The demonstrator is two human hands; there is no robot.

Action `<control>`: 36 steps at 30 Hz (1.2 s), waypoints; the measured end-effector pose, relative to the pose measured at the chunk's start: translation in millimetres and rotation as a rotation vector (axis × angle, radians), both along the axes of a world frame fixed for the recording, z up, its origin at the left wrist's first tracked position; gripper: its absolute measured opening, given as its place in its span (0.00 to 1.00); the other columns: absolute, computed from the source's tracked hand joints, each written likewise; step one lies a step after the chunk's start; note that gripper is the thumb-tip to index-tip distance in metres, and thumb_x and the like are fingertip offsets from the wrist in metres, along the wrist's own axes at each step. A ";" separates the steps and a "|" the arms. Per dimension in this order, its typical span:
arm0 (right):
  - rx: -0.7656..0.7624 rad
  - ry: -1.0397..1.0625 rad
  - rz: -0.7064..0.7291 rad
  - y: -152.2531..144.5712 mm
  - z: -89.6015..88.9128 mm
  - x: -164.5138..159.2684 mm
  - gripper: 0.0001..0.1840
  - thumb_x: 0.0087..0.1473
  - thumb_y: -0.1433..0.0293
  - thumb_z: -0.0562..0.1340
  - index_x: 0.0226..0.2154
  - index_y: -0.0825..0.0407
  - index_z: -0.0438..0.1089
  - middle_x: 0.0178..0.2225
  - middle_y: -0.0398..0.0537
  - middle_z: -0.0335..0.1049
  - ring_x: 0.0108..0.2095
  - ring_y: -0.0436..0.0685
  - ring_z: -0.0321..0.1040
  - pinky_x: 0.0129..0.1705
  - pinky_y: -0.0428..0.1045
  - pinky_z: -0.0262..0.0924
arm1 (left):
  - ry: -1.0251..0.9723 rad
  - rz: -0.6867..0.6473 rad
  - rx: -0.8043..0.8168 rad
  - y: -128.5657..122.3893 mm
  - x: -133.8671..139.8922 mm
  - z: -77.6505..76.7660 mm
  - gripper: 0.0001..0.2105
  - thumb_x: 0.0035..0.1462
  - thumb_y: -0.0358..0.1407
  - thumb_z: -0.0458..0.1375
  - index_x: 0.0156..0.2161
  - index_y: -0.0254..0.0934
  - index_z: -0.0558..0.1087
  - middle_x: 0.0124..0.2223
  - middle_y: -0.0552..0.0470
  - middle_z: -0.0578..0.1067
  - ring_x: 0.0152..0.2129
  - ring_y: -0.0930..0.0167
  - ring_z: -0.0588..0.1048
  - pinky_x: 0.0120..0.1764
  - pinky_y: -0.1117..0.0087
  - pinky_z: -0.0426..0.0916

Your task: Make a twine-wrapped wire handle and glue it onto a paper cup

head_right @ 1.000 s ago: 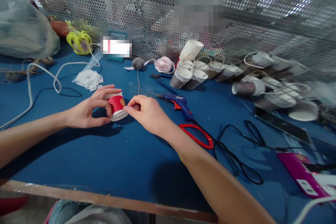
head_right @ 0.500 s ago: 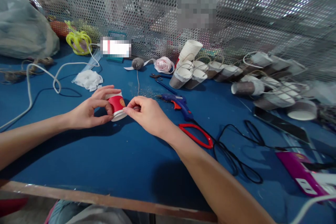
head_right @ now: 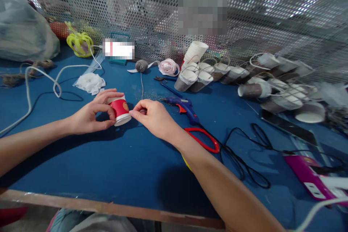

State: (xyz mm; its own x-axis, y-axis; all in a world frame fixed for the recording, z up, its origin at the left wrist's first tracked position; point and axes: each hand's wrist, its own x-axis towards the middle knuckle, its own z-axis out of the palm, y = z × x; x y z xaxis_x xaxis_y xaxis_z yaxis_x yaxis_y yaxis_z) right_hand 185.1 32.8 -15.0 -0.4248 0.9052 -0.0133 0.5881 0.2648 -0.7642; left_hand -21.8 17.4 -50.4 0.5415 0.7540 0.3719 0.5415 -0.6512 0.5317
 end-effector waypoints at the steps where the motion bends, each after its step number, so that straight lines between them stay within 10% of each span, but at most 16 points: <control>1: 0.001 -0.005 -0.004 0.3 -0.8 0.1 0.09 0.45 0.65 0.60 0.22 0.54 0.65 0.20 0.41 0.62 0.22 0.47 0.56 0.24 0.44 0.53 | -0.005 0.004 0.000 0.1 -0.2 -0.7 0.02 0.45 0.29 0.56 0.24 0.34 0.71 0.56 0.45 0.61 0.57 0.59 0.51 0.57 0.54 0.46; 36: 0.057 -0.137 0.000 6.6 -15.4 -0.6 0.08 0.47 0.66 0.58 0.24 0.54 0.67 0.23 0.43 0.65 0.24 0.49 0.59 0.26 0.45 0.54 | -0.057 -0.014 0.051 -2.9 3.2 -0.2 0.04 0.47 0.29 0.55 0.23 0.35 0.69 0.53 0.45 0.64 0.56 0.62 0.55 0.57 0.55 0.48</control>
State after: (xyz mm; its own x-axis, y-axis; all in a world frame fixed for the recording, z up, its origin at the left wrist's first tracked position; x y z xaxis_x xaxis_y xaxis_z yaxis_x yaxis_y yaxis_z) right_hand 184.5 39.4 -30.4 -0.4226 0.9061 -0.0202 0.6861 0.3052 -0.6604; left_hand -18.6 14.5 -50.5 0.5288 0.7256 0.4403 0.5016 -0.6857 0.5275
